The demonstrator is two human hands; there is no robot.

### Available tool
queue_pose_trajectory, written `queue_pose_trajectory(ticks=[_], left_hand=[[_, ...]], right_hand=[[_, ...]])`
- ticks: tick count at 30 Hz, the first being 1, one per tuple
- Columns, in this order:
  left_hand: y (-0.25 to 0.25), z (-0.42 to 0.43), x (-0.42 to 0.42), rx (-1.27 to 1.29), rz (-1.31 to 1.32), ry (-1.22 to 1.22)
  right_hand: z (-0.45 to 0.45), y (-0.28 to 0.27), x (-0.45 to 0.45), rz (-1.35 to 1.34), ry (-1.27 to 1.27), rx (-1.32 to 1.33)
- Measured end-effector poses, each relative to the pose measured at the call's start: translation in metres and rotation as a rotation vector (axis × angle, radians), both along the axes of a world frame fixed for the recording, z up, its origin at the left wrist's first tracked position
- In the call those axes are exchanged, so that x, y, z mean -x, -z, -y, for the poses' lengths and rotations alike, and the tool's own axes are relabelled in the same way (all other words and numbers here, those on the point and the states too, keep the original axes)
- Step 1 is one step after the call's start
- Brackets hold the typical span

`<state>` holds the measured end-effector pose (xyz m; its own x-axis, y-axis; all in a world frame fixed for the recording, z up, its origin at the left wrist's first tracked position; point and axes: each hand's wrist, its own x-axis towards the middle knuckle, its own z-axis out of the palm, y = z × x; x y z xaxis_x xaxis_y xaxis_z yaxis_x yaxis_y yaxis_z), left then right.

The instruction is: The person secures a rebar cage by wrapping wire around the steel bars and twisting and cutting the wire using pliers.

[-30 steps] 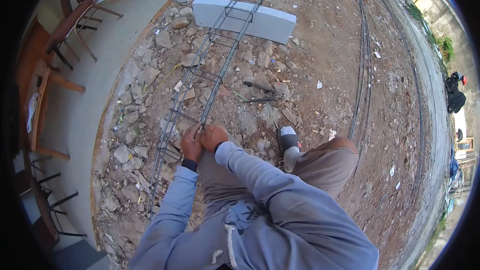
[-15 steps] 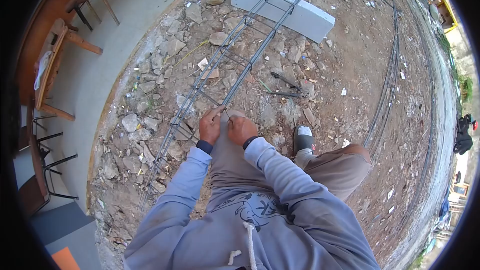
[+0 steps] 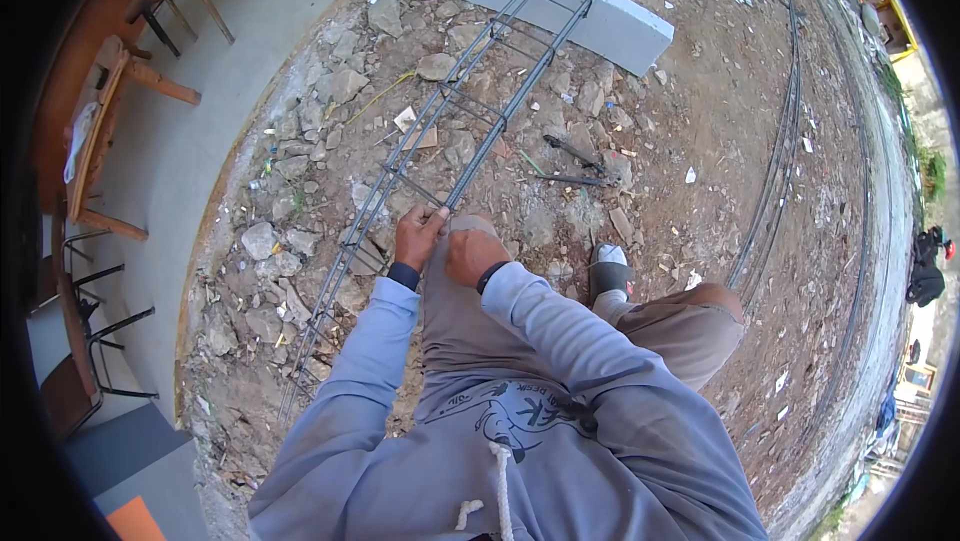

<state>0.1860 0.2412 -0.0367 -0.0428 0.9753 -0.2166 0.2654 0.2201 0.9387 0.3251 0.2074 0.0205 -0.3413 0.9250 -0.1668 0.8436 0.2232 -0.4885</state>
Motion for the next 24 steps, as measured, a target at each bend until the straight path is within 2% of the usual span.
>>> queue_pose_trajectory(ticks=[5, 8, 13, 16, 19, 24], left_hand=[[0.000, -0.005, 0.004, 0.166, 0.231, -0.006], [0.000, -0.004, 0.003, 0.190, 0.337, -0.021], [-0.008, -0.003, 0.004, 0.219, 0.281, -0.008], [-0.009, -0.003, 0.004, 0.176, 0.203, -0.006], [-0.018, 0.001, 0.000, 0.098, 0.106, -0.040], [-0.018, 0.004, -0.010, -0.015, -0.056, -0.066]], right_hand=[[-0.045, -0.044, -0.005, 0.170, -0.313, 0.079], [-0.067, -0.041, -0.014, 0.027, -0.228, -0.063], [-0.088, -0.019, -0.022, 0.176, 0.153, 0.025], [-0.081, -0.009, -0.025, 0.235, 0.173, 0.184], [-0.062, 0.003, -0.024, 0.248, 0.063, 0.227], [-0.037, -0.008, -0.038, 0.189, -0.074, 0.237]])
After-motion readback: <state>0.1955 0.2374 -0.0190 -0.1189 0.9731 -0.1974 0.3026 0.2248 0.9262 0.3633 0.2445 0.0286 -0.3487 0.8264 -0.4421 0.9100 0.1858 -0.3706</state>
